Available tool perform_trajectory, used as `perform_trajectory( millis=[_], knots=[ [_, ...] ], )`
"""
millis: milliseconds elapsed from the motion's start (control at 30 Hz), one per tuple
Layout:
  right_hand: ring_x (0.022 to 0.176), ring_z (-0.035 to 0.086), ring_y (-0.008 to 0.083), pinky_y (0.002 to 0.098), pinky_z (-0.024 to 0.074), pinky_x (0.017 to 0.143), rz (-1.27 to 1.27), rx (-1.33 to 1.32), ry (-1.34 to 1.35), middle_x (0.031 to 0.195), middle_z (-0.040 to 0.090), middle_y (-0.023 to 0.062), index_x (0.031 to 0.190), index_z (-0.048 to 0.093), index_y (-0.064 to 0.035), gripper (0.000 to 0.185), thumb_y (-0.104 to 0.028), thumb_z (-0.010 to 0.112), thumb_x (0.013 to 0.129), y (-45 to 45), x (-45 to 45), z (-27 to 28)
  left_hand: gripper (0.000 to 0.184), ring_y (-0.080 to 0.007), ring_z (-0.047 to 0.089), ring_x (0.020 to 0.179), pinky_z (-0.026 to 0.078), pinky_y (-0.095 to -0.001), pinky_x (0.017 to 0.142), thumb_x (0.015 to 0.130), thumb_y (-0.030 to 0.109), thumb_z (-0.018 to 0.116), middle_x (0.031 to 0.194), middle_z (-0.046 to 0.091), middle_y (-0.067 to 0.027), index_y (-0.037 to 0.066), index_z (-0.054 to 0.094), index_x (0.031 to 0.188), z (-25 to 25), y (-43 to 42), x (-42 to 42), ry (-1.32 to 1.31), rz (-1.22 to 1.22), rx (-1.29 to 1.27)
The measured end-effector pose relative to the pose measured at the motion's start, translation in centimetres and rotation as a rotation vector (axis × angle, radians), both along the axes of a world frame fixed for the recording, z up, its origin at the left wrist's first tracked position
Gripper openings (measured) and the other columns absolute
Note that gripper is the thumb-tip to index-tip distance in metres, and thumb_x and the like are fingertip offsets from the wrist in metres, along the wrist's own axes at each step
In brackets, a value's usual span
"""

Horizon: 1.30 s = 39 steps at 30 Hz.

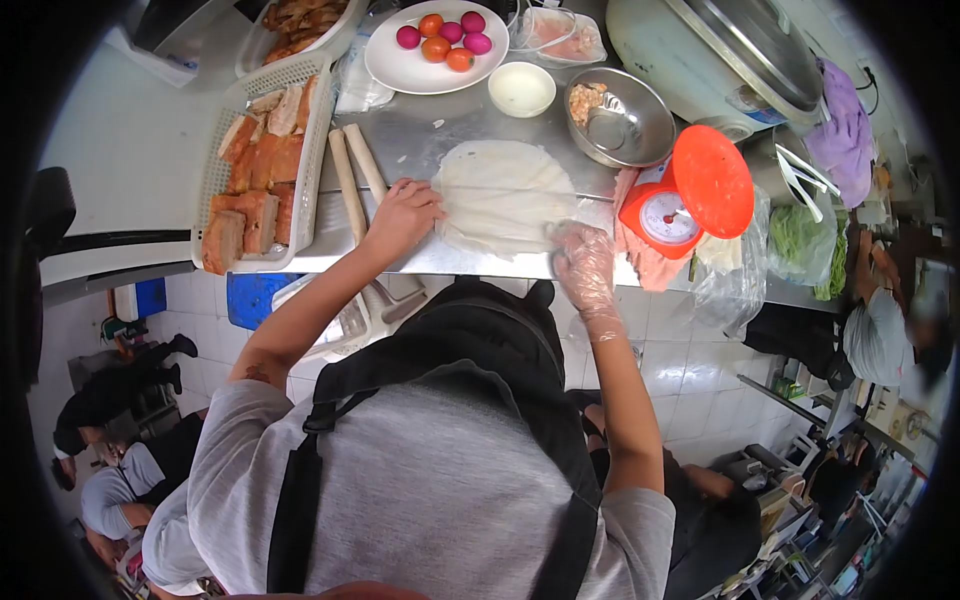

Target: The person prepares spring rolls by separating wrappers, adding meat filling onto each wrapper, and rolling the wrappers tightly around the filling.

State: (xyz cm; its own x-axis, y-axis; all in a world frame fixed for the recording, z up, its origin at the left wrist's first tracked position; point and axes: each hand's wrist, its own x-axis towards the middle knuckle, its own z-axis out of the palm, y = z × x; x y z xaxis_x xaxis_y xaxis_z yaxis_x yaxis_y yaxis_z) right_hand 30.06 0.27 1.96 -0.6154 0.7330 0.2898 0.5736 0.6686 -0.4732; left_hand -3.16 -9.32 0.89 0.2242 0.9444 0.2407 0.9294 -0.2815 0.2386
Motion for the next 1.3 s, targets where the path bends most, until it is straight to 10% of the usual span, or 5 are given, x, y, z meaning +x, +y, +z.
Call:
perform_trajectory(
  millis=[700, 833, 1067, 1100, 1300],
  knots=[
    [0.108, 0.060, 0.0343, 0.0450, 0.0467, 0.096, 0.031, -0.337, -0.190, 0.109, 0.065, 0.0146, 0.105, 0.071, -0.0146, 0.034, -0.035, 0.075, 0.079, 0.2, -5.1, 0.8, 0.031, -0.0321, 0.050, 0.116, 0.035, -0.0494, 0.103, 0.069, 0.007, 0.070, 0.107, 0.061, -0.0081, 0.016, 0.074, 0.099, 2.7, 1.9, 2.5, -0.241, 0.204, -0.231],
    [0.109, 0.060, 0.0327, 0.0441, 0.0468, 0.096, -0.028, -0.406, -0.257, 0.110, 0.065, 0.0133, 0.105, 0.072, -0.0159, 0.030, -0.034, 0.074, 0.081, 0.2, -5.2, -0.2, 0.045, -0.0351, 0.057, 0.102, 0.046, -0.0435, 0.092, 0.066, 0.000, 0.070, 0.103, 0.061, -0.0141, 0.010, 0.068, 0.110, 14.4, 3.9, 9.6, -0.600, -0.258, -0.288],
    [0.090, 0.065, 0.0237, 0.0366, 0.0508, 0.082, -0.129, -0.335, 0.169, 0.091, 0.071, 0.0101, 0.094, 0.073, -0.0043, 0.012, -0.014, 0.073, 0.087, -0.1, 0.3, 4.6, 0.025, -0.0234, 0.064, 0.053, 0.054, -0.0379, 0.042, 0.082, 0.020, 0.060, 0.067, 0.069, -0.0133, 0.006, 0.072, 0.064, 35.2, 2.5, 20.3, 0.050, -1.113, 0.011],
    [0.091, 0.065, 0.0230, 0.0360, 0.0512, 0.081, -0.202, -0.117, 0.192, 0.090, 0.070, 0.0122, 0.092, 0.074, -0.0024, 0.013, -0.015, 0.071, 0.089, 0.7, 3.9, 3.6, 0.034, -0.0202, 0.072, 0.087, 0.064, -0.0251, 0.066, 0.093, 0.022, 0.068, 0.113, 0.069, -0.0126, 0.009, 0.066, 0.124, 39.0, 2.5, 18.3, 0.364, -1.122, -0.175],
    [0.103, 0.065, 0.0268, 0.0381, 0.0508, 0.093, -0.484, -0.035, 0.665, 0.105, 0.070, 0.0159, 0.109, 0.067, 0.0072, 0.029, -0.018, 0.060, 0.097, 9.6, 19.3, -1.6, 0.018, -0.0327, 0.063, 0.058, 0.052, -0.0552, 0.060, 0.061, 0.021, 0.066, 0.063, 0.063, -0.0144, 0.003, 0.063, 0.063, 31.0, 0.4, 25.2, -0.697, -0.501, -0.382]
  ],
)
